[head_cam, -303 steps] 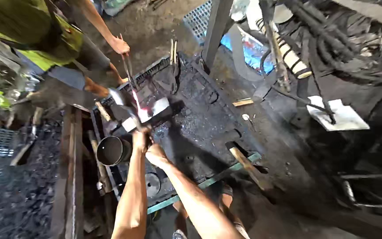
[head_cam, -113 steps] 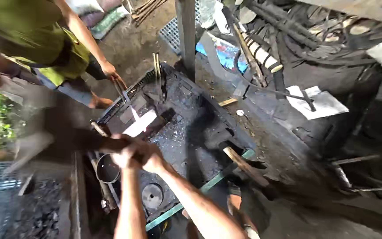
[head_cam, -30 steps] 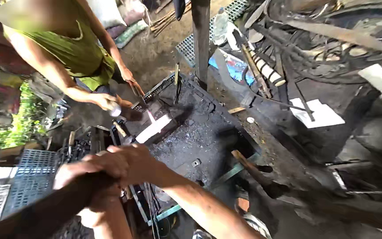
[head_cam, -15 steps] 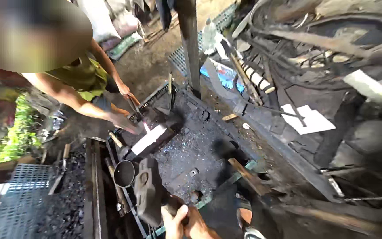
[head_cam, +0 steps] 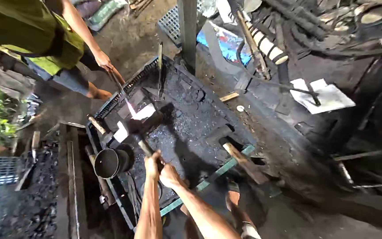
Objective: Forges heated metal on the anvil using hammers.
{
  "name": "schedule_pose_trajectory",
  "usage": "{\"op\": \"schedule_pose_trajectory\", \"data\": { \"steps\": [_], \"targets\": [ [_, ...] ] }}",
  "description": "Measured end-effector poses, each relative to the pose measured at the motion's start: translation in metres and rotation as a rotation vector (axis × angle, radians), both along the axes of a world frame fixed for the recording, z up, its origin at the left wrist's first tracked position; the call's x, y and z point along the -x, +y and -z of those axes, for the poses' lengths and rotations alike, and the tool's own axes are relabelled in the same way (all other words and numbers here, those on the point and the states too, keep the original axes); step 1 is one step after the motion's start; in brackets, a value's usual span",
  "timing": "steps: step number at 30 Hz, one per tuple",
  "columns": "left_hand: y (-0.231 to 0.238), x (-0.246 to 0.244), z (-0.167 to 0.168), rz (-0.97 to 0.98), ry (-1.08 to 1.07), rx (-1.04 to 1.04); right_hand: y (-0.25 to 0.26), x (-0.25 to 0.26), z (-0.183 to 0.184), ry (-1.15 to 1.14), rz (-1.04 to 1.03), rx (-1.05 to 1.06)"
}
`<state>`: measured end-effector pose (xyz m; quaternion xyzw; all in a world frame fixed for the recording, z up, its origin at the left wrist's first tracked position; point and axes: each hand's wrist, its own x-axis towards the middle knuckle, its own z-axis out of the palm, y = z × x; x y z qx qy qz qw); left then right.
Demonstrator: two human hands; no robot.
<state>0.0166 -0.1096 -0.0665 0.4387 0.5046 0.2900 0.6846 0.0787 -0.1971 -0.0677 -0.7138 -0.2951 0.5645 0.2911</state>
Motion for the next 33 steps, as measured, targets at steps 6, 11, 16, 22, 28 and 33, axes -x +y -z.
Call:
{"op": "schedule_pose_trajectory", "data": {
  "steps": [6, 11, 16, 22, 28, 33],
  "targets": [
    [-0.139, 0.030, -0.129, -0.074, -0.099, -0.090, -0.119, 0.020, -0.072, -0.015, 0.018, -0.409],
    [-0.073, 0.015, -0.336, 0.369, -0.335, -0.794, -0.019, -0.004, -0.242, -0.103, 0.032, -1.206],
    [0.043, -0.012, -0.343, 0.259, -0.376, -0.976, 0.105, -0.056, -0.276, -0.354, 0.071, -1.306],
    [-0.003, 0.001, -0.003, -0.007, -0.100, -0.001, -0.001, -0.003, -0.006, -0.079, -0.045, -0.006],
    [-0.141, 0.037, -0.151, -0.096, -0.092, -0.274, -0.102, 0.013, -0.091, -0.035, -0.071, -0.497],
    [-0.070, 0.017, -0.355, 0.394, -0.374, -0.859, -0.013, -0.007, -0.268, -0.125, 0.022, -1.272]
  ]
}}
